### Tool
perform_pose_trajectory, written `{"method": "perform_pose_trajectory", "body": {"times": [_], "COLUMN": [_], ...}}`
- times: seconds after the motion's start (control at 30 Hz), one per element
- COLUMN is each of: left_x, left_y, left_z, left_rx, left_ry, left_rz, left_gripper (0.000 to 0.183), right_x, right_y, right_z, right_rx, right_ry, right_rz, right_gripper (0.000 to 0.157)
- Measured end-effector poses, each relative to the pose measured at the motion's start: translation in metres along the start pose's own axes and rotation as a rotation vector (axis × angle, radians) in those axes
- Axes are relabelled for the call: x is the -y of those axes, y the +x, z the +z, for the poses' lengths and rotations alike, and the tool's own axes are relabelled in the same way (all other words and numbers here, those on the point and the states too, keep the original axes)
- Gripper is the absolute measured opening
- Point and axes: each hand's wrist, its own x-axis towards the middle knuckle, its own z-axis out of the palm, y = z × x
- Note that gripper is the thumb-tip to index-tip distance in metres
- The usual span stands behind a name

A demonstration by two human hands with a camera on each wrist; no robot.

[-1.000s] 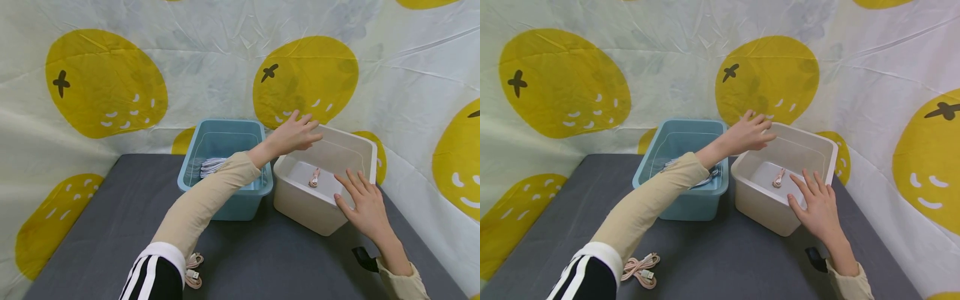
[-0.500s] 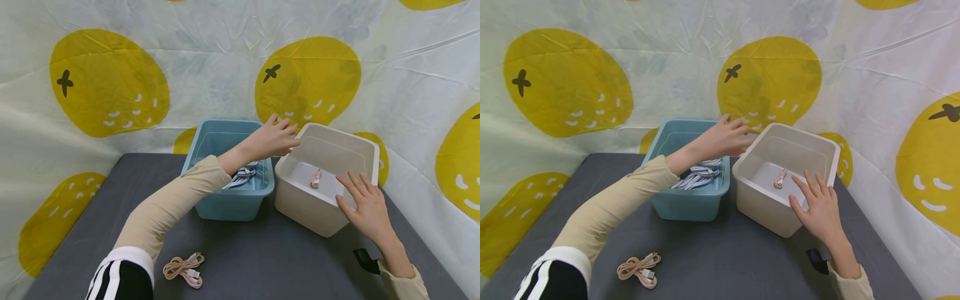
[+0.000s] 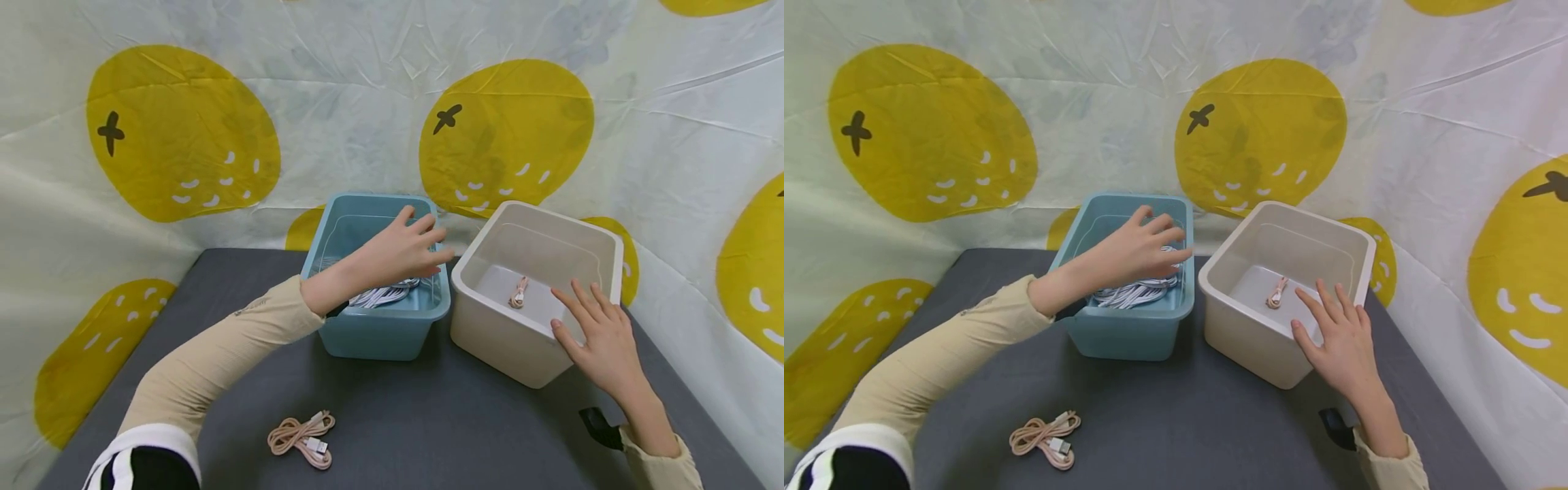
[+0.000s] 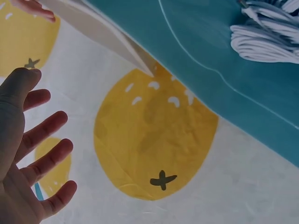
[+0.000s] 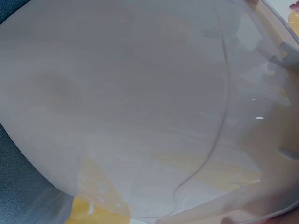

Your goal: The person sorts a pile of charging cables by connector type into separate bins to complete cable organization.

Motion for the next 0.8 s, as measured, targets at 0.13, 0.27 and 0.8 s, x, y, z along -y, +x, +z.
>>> {"method": "perform_pose_trajectory", "body": {"times": [0.13, 0.27, 0.8], "left_x": [-0.002, -0.006, -0.031], "left_y": [-0.017, -0.034, -0.089], "left_z": [-0.004, -0.005, -0.013], "left_rx": [-0.023, -0.041, -0.053], "left_ry": [-0.034, -0.057, -0.042], "left_rz": [-0.015, -0.024, 0.030], "left_gripper": [0.018, 0.016, 0.019], "right_x": [0.000, 0.001, 0.002], "right_y": [0.000, 0.000, 0.000], "right_z": [0.000, 0.000, 0.001], "right_rx": [0.002, 0.002, -0.005], "right_ry": [-0.004, -0.007, -0.002], "right_rz": [-0.001, 0.001, 0.011], "right_gripper": [0.048, 0.048, 0.047]}}
